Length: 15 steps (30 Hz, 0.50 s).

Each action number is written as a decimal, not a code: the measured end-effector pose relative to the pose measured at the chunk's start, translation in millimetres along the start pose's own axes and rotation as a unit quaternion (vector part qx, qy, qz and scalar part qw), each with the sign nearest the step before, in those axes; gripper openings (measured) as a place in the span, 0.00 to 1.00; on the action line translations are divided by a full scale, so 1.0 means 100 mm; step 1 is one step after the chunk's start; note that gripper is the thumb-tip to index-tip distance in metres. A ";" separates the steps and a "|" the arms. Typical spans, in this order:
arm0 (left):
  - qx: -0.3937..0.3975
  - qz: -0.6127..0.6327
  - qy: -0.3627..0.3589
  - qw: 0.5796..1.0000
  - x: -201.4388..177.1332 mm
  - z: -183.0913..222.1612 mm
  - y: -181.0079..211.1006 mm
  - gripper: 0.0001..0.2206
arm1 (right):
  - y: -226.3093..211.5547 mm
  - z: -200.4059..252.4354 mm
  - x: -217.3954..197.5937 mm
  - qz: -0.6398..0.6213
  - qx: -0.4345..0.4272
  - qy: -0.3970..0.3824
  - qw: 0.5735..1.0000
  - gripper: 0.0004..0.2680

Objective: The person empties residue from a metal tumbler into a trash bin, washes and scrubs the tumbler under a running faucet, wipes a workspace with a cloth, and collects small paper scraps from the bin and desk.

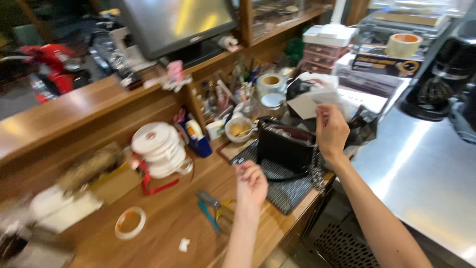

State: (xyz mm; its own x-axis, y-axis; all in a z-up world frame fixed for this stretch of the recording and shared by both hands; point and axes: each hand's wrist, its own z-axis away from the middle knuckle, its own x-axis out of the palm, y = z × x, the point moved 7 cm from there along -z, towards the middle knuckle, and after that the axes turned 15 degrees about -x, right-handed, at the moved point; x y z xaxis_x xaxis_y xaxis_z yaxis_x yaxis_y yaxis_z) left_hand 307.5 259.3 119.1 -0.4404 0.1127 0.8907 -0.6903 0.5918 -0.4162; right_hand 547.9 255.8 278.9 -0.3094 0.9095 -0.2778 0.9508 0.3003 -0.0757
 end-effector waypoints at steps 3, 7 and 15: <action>0.015 -0.031 0.050 0.998 0.17 -0.11 0.30 0.15 | 0.54 -0.29 0.08 0.081 0.002 0.003 0.997 0.04; 0.008 -0.015 0.061 0.998 0.50 -0.36 0.42 0.16 | 0.71 -0.50 0.40 0.143 -0.011 -0.164 0.976 0.01; -0.015 -0.063 0.149 0.987 0.67 -1.15 0.00 0.17 | 0.80 -0.09 0.62 0.101 -0.262 -0.323 0.904 0.03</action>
State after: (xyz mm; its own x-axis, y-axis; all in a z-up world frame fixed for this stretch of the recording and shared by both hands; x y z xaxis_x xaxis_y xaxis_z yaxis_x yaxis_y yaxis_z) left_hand 344.1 358.5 199.4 -0.1600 0.2632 0.9514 -0.7093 0.6396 -0.2963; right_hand 604.8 338.8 264.3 0.1048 0.6537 -0.7495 0.7969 0.3956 0.4565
